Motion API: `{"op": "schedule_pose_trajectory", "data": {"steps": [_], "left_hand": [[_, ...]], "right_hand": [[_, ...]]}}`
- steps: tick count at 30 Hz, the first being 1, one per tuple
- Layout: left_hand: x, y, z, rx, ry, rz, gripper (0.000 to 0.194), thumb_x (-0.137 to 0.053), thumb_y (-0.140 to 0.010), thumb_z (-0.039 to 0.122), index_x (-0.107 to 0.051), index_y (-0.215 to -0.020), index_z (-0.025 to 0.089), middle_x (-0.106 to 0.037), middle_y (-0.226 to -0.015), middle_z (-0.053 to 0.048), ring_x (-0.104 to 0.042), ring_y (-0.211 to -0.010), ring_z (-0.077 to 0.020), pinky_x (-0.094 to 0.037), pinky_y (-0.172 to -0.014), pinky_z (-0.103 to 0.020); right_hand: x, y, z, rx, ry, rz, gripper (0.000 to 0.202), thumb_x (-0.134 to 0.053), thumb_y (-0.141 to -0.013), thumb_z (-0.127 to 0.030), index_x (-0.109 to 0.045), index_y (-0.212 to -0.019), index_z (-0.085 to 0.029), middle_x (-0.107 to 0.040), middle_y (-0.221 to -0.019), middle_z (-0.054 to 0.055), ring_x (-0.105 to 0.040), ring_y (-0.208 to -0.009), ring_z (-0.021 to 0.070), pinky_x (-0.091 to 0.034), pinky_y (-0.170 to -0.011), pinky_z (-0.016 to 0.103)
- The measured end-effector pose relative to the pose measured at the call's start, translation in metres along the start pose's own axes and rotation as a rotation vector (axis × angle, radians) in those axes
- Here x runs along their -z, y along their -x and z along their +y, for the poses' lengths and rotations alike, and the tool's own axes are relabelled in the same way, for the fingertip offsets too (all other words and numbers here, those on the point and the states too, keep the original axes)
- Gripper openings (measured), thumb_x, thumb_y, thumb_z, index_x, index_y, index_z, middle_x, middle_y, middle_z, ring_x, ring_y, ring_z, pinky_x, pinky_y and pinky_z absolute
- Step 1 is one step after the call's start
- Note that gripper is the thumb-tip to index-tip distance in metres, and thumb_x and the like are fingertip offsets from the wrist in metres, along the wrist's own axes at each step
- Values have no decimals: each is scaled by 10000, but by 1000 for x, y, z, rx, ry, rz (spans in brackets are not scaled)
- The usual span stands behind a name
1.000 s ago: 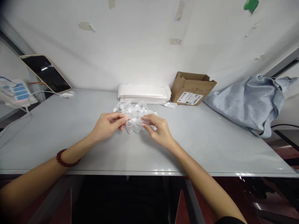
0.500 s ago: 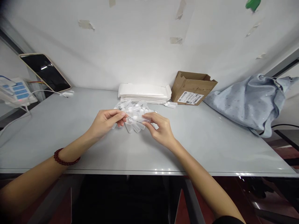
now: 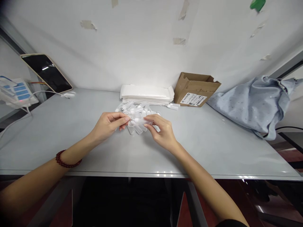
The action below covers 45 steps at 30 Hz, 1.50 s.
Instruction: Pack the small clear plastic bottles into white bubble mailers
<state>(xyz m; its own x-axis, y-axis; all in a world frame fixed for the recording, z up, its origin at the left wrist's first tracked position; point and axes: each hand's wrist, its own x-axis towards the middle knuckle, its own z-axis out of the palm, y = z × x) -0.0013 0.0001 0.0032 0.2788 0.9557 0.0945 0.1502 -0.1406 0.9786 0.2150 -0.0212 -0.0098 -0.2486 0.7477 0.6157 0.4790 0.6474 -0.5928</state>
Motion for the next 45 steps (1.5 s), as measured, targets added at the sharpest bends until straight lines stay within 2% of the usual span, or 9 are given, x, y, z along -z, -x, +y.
{"op": "schedule_pose_trajectory", "data": {"steps": [9, 15, 25, 37, 41, 45], "left_hand": [[-1, -1, -3, -14, -27, 14, 221, -646, -799, 297, -648, -635, 149, -585, -591, 9, -502, -532, -86, -403, -515, -209], [-2, -1, -7, -22, -33, 13, 223, -645, -791, 304, -645, -634, 145, -583, -589, 8, -492, -522, -84, -405, -522, -212], [-3, 0, -6, -14, -58, 22, 242, -624, -793, 308, -621, -616, 142, -563, -580, 2, -486, -524, -91, -396, -528, -222], [-4, -1, -10, 2, -63, 19, 254, -623, -804, 322, -623, -616, 151, -549, -565, 7, -479, -529, -93, -383, -529, -225], [0, -4, -10, 19, 2, -8, 259, -625, -820, 356, -665, -668, 150, -562, -576, 1, -487, -543, -100, -397, -539, -233], [1, -6, -10, 30, 89, 18, 258, -591, -844, 367, -708, -775, 148, -623, -682, -18, -509, -563, -97, -418, -543, -232]], "right_hand": [[-6, 4, 5, 73, 15, 32, 157, -600, -882, -178, -672, -1016, -216, -707, -944, 67, -655, -839, 168, -572, -630, 286], [-8, 6, 7, 64, 9, 30, 154, -600, -877, -157, -672, -1007, -198, -704, -950, 71, -657, -846, 162, -581, -623, 261], [-12, 8, 7, 39, 33, 16, 163, -559, -908, -220, -672, -1026, -227, -704, -957, 61, -658, -853, 170, -602, -609, 281], [-16, 10, 8, 55, 26, 26, 173, -558, -900, -172, -664, -1029, -217, -701, -959, 64, -658, -852, 161, -607, -607, 268], [-14, 7, 6, 41, 24, 35, 181, -563, -904, -206, -669, -1049, -228, -709, -982, 59, -663, -842, 165, -613, -622, 282], [-13, 7, 5, 56, 27, 36, 196, -559, -908, -216, -672, -1068, -227, -706, -994, 64, -660, -853, 172, -613, -630, 289]]}}
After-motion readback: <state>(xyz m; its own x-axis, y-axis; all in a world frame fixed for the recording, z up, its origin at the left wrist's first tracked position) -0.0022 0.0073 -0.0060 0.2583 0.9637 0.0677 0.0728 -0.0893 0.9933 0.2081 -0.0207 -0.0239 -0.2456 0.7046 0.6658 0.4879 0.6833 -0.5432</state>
